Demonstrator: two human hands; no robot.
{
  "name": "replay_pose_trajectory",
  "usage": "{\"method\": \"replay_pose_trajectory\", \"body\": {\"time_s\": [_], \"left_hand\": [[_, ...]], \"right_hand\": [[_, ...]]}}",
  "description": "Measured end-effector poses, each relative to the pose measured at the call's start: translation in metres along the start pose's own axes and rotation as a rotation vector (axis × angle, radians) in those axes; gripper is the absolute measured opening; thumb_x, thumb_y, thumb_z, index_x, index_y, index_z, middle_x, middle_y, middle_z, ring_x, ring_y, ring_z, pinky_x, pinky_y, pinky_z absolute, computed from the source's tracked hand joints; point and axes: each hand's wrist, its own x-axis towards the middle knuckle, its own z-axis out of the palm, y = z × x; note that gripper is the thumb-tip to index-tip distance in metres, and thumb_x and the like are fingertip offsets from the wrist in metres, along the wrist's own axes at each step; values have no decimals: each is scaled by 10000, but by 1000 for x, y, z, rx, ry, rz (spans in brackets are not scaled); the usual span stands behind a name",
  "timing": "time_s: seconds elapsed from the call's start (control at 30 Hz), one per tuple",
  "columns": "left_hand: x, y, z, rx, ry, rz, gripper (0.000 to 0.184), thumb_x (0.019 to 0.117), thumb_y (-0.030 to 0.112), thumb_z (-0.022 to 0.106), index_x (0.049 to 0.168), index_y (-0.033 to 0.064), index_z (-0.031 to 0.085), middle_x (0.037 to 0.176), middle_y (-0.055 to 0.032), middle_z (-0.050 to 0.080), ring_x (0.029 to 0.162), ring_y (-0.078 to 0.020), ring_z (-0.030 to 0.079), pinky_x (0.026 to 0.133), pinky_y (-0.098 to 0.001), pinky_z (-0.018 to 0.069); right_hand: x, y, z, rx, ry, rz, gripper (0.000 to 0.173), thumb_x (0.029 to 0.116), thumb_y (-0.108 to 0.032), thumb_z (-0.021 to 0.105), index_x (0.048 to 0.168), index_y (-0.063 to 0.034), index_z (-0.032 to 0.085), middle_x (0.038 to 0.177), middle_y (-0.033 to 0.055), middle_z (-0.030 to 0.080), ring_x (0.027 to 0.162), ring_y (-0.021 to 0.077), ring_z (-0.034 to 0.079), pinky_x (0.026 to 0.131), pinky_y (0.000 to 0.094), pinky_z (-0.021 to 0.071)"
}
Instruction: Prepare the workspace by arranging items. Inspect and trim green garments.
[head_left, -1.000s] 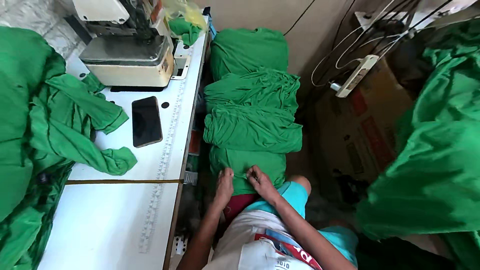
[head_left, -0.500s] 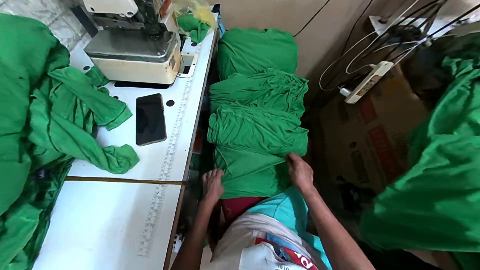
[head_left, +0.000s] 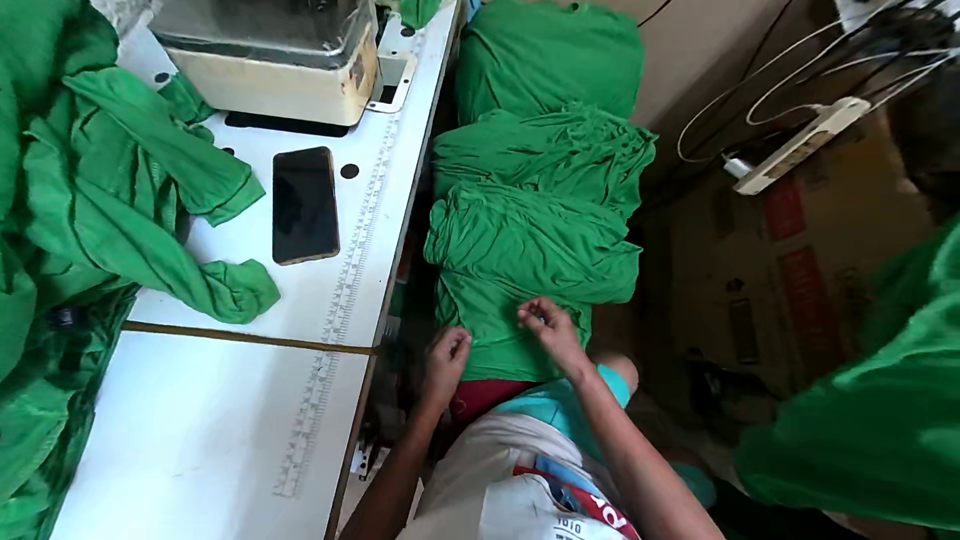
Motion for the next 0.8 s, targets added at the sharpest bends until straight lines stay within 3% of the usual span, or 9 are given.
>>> {"method": "replay_pose_trajectory", "body": {"time_s": [0.07, 0.17, 0.3, 0.37, 0.43, 0.53, 0.63, 0.7, 0.8], "left_hand": [[8, 3, 13, 56, -90, 38, 269, 1015, 124, 586, 1220, -21, 682, 1162, -196, 673, 988, -230, 672, 899, -354, 556], [20, 0, 21, 172, -207, -63, 356, 1031, 162, 585, 1349, 6, 622, 1312, -234, 608, 1108, -304, 652, 982, -411, 533], [11, 7, 16, 100, -77, -101, 310, 1061, 205, 531, 1157, -77, 617, 1041, -213, 660, 933, -267, 667, 867, -405, 555], [0, 15, 13, -58, -196, -212, 372, 1098, 251, 463, 1071, -74, 641, 879, -145, 658, 763, -199, 659, 744, -361, 573], [-7, 16, 20, -358, -376, -382, 527, 1135, 331, 300, 1020, -49, 647, 799, -73, 682, 665, -140, 660, 644, -305, 570], [-10, 13, 34, -831, -493, -600, 773, 1076, 552, 32, 1221, 20, 572, 991, -74, 722, 865, -172, 706, 743, -329, 575], [-7, 23, 36, -1020, -213, -606, 667, 1107, 490, 113, 1462, 3, 399, 1246, -144, 650, 1052, -218, 674, 873, -386, 558], [-6, 26, 35, -968, 106, -576, 441, 1132, 289, 331, 1384, -56, 436, 1192, -176, 659, 1009, -221, 690, 871, -395, 574], [-2, 25, 29, -946, 390, -568, 288, 1051, 116, 557, 1252, -87, 523, 1114, -149, 632, 924, -182, 665, 851, -378, 579]], "right_hand": [[5, 5, 19, 67, -66, 2, 220, 1031, -109, 539, 1150, 54, 626, 958, 88, 665, 787, 99, 627, 716, 273, 530], [7, 27, 31, -2, -157, 29, 282, 998, -149, 605, 1202, 45, 629, 983, 108, 665, 853, 141, 625, 807, 330, 532], [0, 25, 14, -183, -258, -7, 485, 884, -185, 763, 1273, 28, 565, 1163, 156, 629, 972, 223, 625, 848, 393, 540], [-2, 21, 7, -348, -296, 1, 389, 911, -175, 733, 1232, 17, 628, 1258, 201, 614, 1097, 310, 638, 943, 493, 535], [-3, 17, 9, -403, -243, 20, 264, 961, -163, 652, 1154, 16, 671, 1199, 200, 637, 1066, 326, 651, 931, 522, 530], [-6, 6, 19, -297, -121, 49, 222, 964, -147, 617, 1099, 14, 688, 1113, 169, 670, 996, 278, 661, 898, 482, 540], [-18, -5, 31, -133, 3, -11, 165, 932, -114, 649, 1024, 17, 689, 1016, 135, 678, 910, 199, 659, 830, 389, 555], [-25, -5, 36, -130, 10, -91, 148, 930, -126, 657, 986, 5, 697, 984, 113, 676, 874, 165, 651, 792, 347, 555], [-27, -5, 36, -290, -177, -123, 193, 952, -162, 663, 1021, 11, 716, 1041, 153, 690, 933, 248, 679, 851, 443, 565]]}}
